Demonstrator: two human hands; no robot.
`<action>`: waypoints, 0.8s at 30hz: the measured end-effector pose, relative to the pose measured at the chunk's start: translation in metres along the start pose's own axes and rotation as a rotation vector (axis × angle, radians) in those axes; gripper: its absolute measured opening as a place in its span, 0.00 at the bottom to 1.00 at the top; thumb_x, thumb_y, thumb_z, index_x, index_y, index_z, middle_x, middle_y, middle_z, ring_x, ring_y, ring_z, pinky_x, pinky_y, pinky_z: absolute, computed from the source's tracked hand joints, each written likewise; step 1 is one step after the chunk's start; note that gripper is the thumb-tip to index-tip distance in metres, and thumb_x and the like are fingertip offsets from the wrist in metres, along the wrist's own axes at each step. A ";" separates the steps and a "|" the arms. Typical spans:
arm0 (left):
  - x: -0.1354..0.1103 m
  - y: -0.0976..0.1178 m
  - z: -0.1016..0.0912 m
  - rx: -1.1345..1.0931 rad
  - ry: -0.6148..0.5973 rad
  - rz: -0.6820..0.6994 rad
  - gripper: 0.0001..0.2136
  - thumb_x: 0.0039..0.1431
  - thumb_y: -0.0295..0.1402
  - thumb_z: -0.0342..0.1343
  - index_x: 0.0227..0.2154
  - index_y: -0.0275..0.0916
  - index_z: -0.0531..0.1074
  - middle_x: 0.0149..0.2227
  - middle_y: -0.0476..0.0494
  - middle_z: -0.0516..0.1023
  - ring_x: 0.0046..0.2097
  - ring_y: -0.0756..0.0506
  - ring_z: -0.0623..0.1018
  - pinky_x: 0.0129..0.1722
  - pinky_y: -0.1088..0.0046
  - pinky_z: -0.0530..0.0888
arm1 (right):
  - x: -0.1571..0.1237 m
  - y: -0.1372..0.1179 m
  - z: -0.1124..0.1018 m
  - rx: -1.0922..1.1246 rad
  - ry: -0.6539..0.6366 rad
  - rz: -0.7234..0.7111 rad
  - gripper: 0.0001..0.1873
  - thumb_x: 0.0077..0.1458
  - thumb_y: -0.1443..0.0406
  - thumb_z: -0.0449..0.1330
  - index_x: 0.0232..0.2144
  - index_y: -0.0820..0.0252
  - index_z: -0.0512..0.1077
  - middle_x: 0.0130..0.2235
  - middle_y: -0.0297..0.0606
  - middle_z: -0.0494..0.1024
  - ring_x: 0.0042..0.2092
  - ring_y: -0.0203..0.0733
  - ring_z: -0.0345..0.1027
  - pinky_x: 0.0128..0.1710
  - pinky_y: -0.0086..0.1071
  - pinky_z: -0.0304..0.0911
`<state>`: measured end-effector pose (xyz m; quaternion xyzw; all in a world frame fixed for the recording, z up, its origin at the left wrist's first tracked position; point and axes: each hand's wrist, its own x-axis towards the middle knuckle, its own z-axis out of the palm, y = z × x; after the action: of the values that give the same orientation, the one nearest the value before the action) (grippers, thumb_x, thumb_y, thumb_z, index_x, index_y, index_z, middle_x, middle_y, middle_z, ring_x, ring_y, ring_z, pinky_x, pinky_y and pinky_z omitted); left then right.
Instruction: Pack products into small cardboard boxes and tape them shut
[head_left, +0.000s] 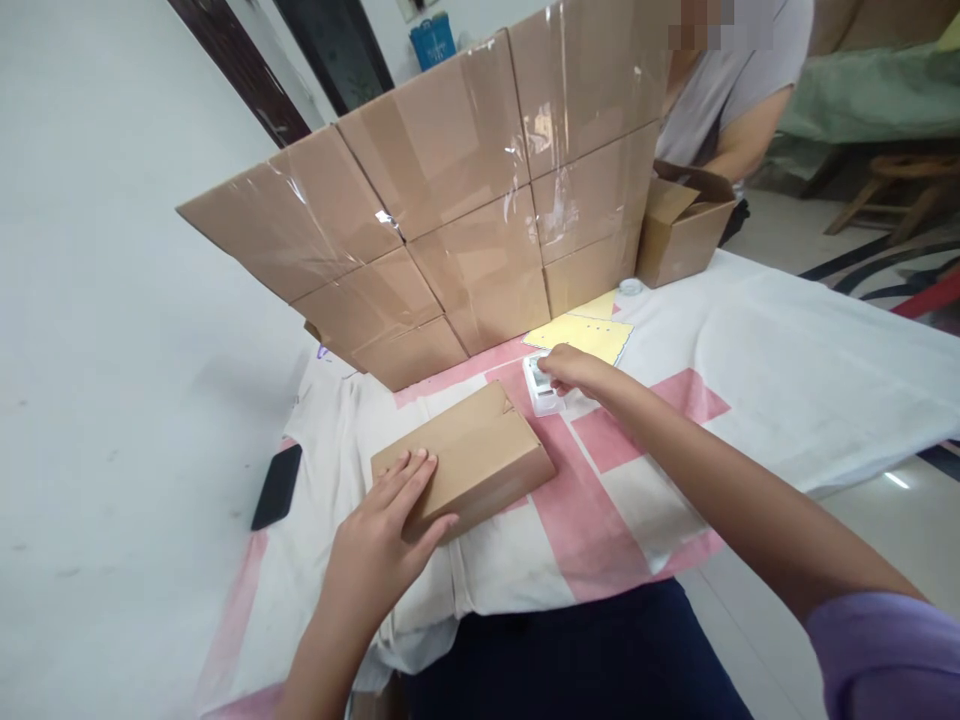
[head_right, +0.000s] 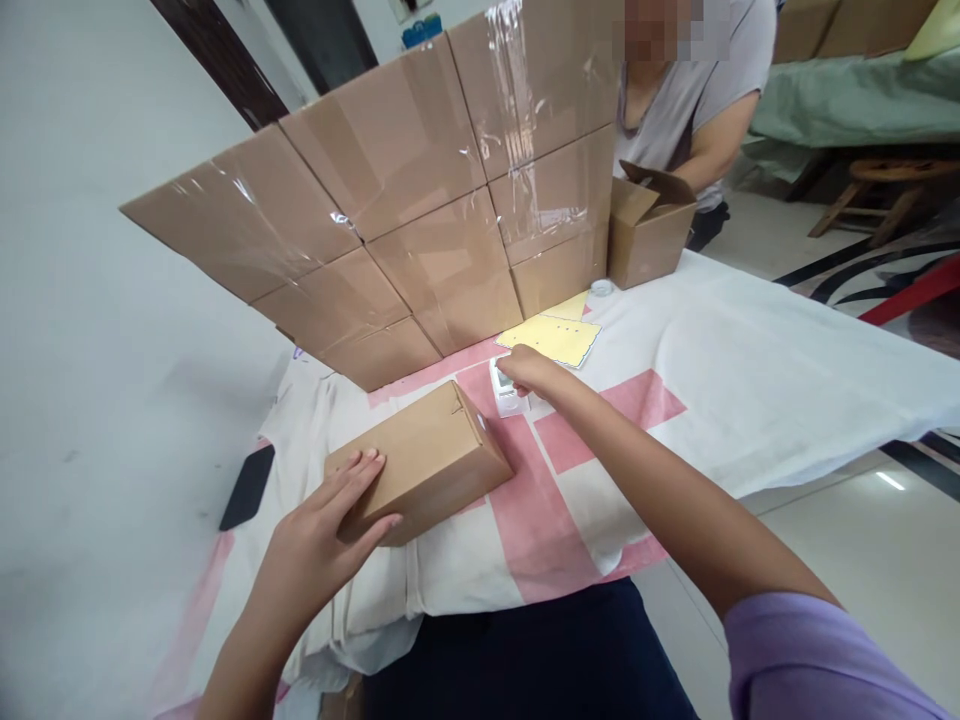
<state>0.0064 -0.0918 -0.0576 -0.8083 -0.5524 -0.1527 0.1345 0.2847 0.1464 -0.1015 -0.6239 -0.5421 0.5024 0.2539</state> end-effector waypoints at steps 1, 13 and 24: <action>0.000 0.000 0.000 -0.005 0.000 -0.001 0.29 0.67 0.48 0.56 0.67 0.47 0.62 0.63 0.41 0.75 0.62 0.35 0.77 0.56 0.50 0.81 | -0.002 0.004 0.002 -0.002 0.003 0.002 0.10 0.51 0.68 0.63 0.23 0.59 0.66 0.17 0.32 0.66 0.20 0.36 0.61 0.23 0.29 0.54; -0.002 0.004 0.005 -0.007 0.024 -0.011 0.28 0.67 0.45 0.56 0.68 0.46 0.61 0.63 0.39 0.75 0.63 0.34 0.76 0.58 0.46 0.79 | -0.031 0.036 0.025 0.223 0.152 -0.095 0.10 0.57 0.66 0.56 0.23 0.57 0.63 0.24 0.31 0.67 0.26 0.36 0.62 0.28 0.28 0.56; -0.004 0.004 0.009 -0.044 0.035 -0.038 0.30 0.66 0.43 0.59 0.69 0.47 0.60 0.64 0.39 0.74 0.64 0.33 0.74 0.61 0.45 0.76 | -0.051 0.035 0.054 0.334 0.269 -0.115 0.12 0.58 0.68 0.58 0.43 0.55 0.60 0.44 0.40 0.79 0.31 0.38 0.73 0.30 0.30 0.66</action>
<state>0.0098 -0.0935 -0.0678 -0.7977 -0.5617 -0.1816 0.1233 0.2556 0.0767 -0.1331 -0.6029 -0.4473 0.4820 0.4519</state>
